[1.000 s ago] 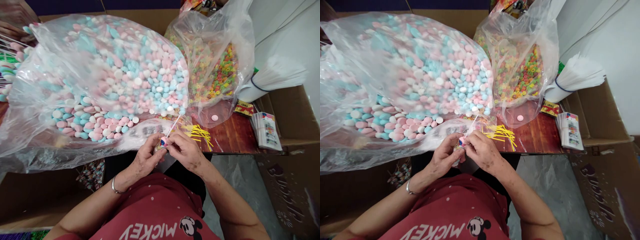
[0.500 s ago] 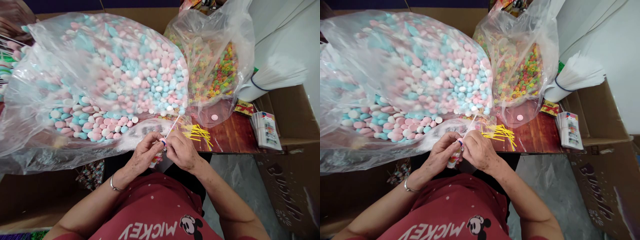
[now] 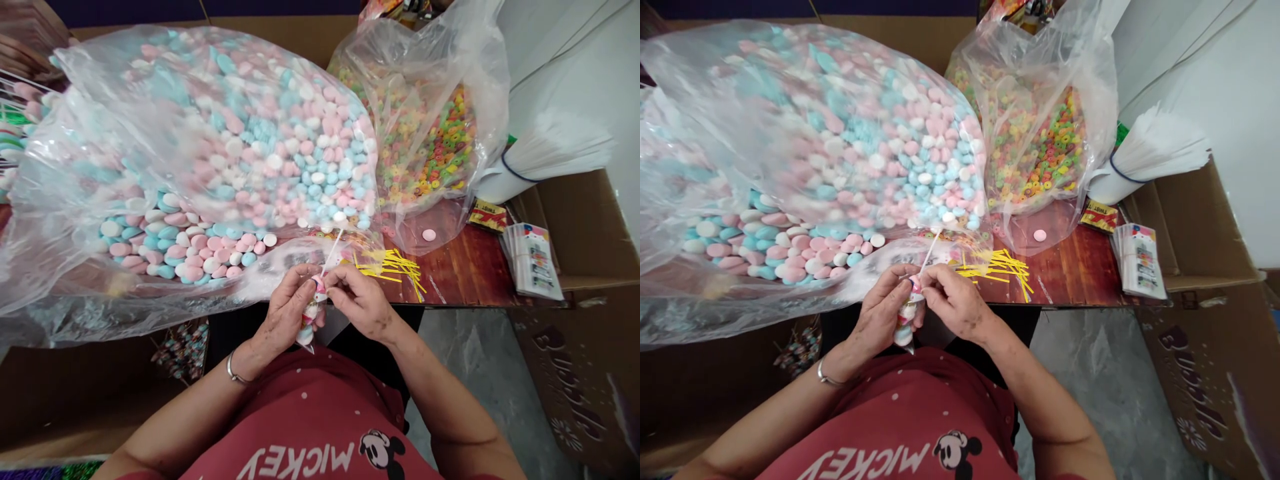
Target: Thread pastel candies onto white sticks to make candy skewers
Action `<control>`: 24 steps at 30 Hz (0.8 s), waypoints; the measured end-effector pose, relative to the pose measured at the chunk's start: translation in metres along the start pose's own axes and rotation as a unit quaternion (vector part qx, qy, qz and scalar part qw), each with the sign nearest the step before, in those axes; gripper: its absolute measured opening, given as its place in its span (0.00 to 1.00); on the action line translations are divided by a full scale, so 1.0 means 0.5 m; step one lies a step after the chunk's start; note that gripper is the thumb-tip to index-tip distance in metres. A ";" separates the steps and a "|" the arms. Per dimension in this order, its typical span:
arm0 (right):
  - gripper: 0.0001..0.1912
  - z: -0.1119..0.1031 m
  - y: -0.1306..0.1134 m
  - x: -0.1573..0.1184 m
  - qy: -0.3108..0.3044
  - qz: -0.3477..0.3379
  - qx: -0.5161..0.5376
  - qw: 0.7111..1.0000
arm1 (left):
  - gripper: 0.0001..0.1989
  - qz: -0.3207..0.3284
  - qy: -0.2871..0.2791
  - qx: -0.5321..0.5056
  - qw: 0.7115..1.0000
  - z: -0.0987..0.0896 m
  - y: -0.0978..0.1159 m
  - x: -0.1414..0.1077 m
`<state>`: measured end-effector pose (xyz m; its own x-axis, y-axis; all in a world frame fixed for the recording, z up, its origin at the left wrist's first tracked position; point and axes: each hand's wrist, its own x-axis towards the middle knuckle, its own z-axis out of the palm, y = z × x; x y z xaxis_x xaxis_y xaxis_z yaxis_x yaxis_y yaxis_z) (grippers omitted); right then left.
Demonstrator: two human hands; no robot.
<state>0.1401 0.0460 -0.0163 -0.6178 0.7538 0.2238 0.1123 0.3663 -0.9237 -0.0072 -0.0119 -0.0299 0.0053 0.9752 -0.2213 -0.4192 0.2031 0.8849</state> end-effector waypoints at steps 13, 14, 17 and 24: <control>0.11 0.015 -0.003 -0.007 0.063 -0.129 -0.051 0.988 | 0.13 -0.042 -0.014 -0.067 0.997 0.017 0.010 -0.012; 0.11 0.021 -0.002 -0.009 0.086 -0.117 -0.016 0.989 | 0.13 -0.038 -0.012 -0.073 0.997 0.017 0.010 -0.011; 0.10 0.035 0.001 -0.014 0.130 -0.048 0.122 0.983 | 0.14 -0.031 -0.013 -0.101 0.994 0.017 0.006 -0.006; 0.05 0.013 0.004 -0.019 0.127 0.023 0.182 0.975 | 0.14 -0.048 -0.092 -0.208 0.972 0.010 -0.006 -0.005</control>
<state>0.1412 0.0361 -0.0221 -0.4013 0.8924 0.2063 -0.1773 0.1453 -0.9734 -0.0014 -0.0146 -0.0299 0.2096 0.9603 -0.1840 -0.7400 0.2788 0.6121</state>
